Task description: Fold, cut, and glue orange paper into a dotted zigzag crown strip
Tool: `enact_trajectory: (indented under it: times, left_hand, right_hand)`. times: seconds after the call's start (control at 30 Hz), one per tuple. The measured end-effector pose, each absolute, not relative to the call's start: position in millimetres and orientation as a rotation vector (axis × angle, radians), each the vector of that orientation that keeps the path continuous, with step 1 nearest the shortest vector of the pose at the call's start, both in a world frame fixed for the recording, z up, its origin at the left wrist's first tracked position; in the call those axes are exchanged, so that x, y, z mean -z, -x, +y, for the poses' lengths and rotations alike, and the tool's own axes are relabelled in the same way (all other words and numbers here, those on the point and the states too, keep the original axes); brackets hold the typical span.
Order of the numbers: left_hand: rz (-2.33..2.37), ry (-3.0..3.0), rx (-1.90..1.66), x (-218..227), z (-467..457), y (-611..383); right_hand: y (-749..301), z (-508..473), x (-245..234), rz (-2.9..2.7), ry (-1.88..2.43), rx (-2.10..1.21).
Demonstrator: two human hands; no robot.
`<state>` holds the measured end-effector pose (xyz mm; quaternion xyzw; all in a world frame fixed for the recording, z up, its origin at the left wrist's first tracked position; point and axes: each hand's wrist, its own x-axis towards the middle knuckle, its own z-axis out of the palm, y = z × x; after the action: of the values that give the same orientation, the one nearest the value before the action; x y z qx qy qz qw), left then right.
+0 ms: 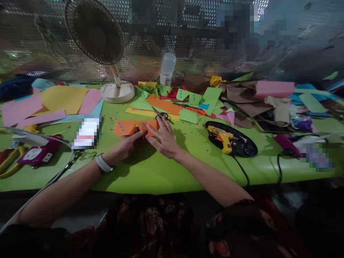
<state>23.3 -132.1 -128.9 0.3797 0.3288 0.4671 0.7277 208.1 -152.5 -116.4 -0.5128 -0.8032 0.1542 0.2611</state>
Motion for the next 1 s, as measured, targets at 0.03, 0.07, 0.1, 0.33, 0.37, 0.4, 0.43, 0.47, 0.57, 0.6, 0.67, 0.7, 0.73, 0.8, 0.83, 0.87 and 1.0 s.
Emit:
enact_trajectory:
  times: [0.03, 0.07, 0.1, 0.33, 0.37, 0.4, 0.43, 0.47, 0.57, 0.6, 0.67, 0.7, 0.73, 0.8, 0.83, 0.87, 1.0]
  left_hand:
    - [0.726, -0.843, -1.032, 128.9, -132.1, -23.4]
    - [0.729, -0.853, -1.035, 128.7, -132.1, -23.4]
    - [0.734, -0.863, -1.041, 128.1, -132.3, -23.6]
    - [0.786, -0.864, -1.107, 125.9, -133.0, -24.3]
    - [0.785, -0.876, -1.11, 126.4, -132.8, -24.2]
    - [0.789, -0.884, -1.115, 127.1, -132.5, -24.0]
    - [0.797, -0.888, -1.121, 128.0, -132.1, -23.7]
    - [0.807, -0.892, -1.128, 128.9, -131.7, -23.4]
    - [0.834, -0.902, -1.138, 131.2, -130.6, -22.3]
    - [0.841, -0.903, -1.139, 131.6, -130.5, -22.0]
    - [0.843, -0.914, -1.134, 131.5, -130.6, -21.6]
    - [0.838, -0.922, -1.132, 131.1, -130.8, -21.6]
    - [0.83, -0.935, -1.129, 130.5, -131.1, -21.6]
    - [0.819, -0.961, -1.118, 128.8, -131.7, -21.7]
    - [0.816, -0.974, -1.108, 127.8, -132.0, -21.8]
    - [0.812, -0.989, -1.094, 126.9, -132.3, -21.9]
    - [0.79, -1.039, -1.032, 125.1, -133.4, -22.1]
  right_hand:
    - [-208.1, -152.7, 117.2, -2.187, 1.397, -0.394]
    - [-208.1, -153.0, 117.7, -2.195, 1.406, -0.38]
    - [-208.1, -153.3, 117.9, -2.199, 1.413, -0.372]
    - [-207.9, -155.6, 117.6, -2.213, 1.378, -0.344]
    - [-207.7, -155.8, 117.6, -2.213, 1.38, -0.347]
    - [-207.5, -155.9, 117.6, -2.214, 1.383, -0.351]
    - [-207.1, -156.0, 117.6, -2.216, 1.385, -0.354]
    - [-206.7, -156.0, 117.6, -2.219, 1.387, -0.357]
    - [-205.6, -156.5, 117.6, -2.227, 1.386, -0.359]
    - [-205.3, -156.9, 117.6, -2.23, 1.386, -0.359]
    - [-205.2, -157.6, 117.7, -2.233, 1.374, -0.357]
    - [-205.3, -157.9, 117.6, -2.232, 1.361, -0.354]
    - [-205.6, -158.2, 117.5, -2.229, 1.345, -0.349]
    - [-206.4, -158.2, 116.8, -2.192, 1.309, -0.327]
    - [-206.9, -157.9, 116.3, -2.144, 1.294, -0.306]
    - [-207.5, -157.6, 115.6, -2.074, 1.284, -0.28]
    - [-208.6, -156.3, 113.2, -1.842, 1.244, -0.292]
